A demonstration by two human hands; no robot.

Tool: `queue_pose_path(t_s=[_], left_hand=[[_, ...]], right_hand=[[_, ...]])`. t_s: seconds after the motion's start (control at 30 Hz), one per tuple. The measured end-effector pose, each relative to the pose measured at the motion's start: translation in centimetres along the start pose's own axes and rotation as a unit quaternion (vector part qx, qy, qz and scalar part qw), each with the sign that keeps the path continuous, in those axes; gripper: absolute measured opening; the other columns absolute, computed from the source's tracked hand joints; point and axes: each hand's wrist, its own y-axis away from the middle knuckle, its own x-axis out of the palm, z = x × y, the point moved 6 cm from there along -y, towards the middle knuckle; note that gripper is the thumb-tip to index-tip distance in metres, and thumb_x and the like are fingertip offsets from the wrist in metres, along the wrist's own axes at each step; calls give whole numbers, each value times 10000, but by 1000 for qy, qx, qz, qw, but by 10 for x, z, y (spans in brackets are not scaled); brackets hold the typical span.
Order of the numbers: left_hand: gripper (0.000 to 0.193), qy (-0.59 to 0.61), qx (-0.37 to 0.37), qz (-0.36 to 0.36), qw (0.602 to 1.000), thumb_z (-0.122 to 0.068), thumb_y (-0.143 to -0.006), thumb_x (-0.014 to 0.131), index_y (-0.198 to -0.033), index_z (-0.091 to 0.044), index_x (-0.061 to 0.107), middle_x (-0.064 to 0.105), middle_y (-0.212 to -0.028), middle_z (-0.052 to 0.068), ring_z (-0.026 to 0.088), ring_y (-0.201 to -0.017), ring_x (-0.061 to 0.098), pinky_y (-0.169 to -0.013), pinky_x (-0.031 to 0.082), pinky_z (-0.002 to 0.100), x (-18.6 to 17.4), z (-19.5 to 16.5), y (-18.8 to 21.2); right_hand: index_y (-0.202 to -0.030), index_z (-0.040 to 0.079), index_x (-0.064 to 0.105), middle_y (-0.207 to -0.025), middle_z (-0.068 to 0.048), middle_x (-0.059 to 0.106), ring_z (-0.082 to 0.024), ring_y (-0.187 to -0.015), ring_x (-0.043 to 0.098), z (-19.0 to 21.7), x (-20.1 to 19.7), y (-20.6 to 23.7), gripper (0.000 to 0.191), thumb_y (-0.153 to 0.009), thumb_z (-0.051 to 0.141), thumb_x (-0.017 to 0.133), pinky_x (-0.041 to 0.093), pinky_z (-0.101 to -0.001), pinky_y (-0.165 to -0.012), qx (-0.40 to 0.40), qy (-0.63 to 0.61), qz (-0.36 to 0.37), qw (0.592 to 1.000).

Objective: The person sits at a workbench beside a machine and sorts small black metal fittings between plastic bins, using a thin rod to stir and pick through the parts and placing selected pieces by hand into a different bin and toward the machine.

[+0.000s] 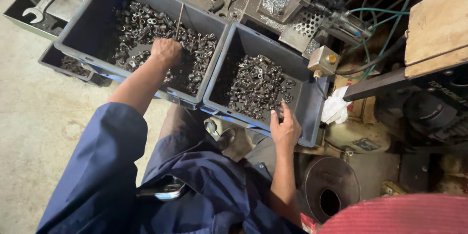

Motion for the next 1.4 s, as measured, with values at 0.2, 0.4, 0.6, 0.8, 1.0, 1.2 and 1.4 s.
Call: queue_pose_path(t_s=[0.2, 0.4, 0.6, 0.8, 1.0, 1.2, 1.4], left_hand=[[210, 1, 16, 15, 1000, -204, -920, 606, -898, -140, 805, 790, -965, 122, 283, -926, 772, -759, 598, 408, 1, -7, 5], [192, -9, -12, 22, 1000, -225, -917, 629, -911, -154, 807, 796, -963, 111, 269, -925, 778, -756, 597, 399, 3, -7, 8], [188, 32, -55, 9, 998, -243, -873, 660, -921, -140, 810, 788, -972, 128, 292, -942, 767, -755, 598, 412, 2, 0, 10], [215, 38, -63, 5, 997, -258, -890, 649, -922, -127, 815, 788, -982, 142, 309, -961, 767, -780, 598, 425, -3, 2, 11], [236, 65, -64, 2, 996, -261, -818, 688, -926, -92, 812, 780, -993, 176, 333, -962, 761, -810, 599, 436, -10, 2, 11], [269, 261, -56, -87, 960, -292, -800, 721, -995, -115, 778, 757, -954, 200, 383, -912, 730, -837, 578, 460, -57, -8, 33], [253, 464, 172, -164, 853, -239, -775, 753, -1002, -131, 782, 767, -964, 133, 313, -883, 759, -814, 598, 408, -90, -111, 111]], right_hand=[[-1311, 112, 681, -1075, -89, 758, -273, -938, 741, 3, -2, 2, 436, -899, 237, 752, 565, -428, -819, 3, -4, -1, 1000], [-1416, 51, 582, -1110, -122, 755, -223, -964, 758, 6, -8, -1, 553, -903, 183, 743, 578, -354, -822, 48, -113, 6, 992], [-1449, 33, 576, -1215, -153, 750, -215, -1032, 753, 15, -31, -3, 501, -984, 151, 723, 581, -331, -907, 22, -203, -52, 977], [-1397, 11, 603, -1140, -143, 765, -209, -1021, 755, 13, -24, 1, 447, -982, 137, 707, 573, -330, -913, 17, -221, -62, 973], [-1245, 26, 705, -1049, -139, 779, -206, -945, 756, 12, 0, 14, 329, -936, 137, 725, 587, -337, -851, -9, -146, -51, 988], [-1274, 32, 691, -1040, -120, 779, -189, -949, 766, -7, 15, 11, 371, -924, 146, 734, 585, -328, -865, 71, -217, 25, 973], [-1473, 37, 531, -1194, -128, 707, -215, -1027, 691, 27, 47, 2, 534, -957, 62, 663, 548, -353, -907, 145, -580, 168, 784]])
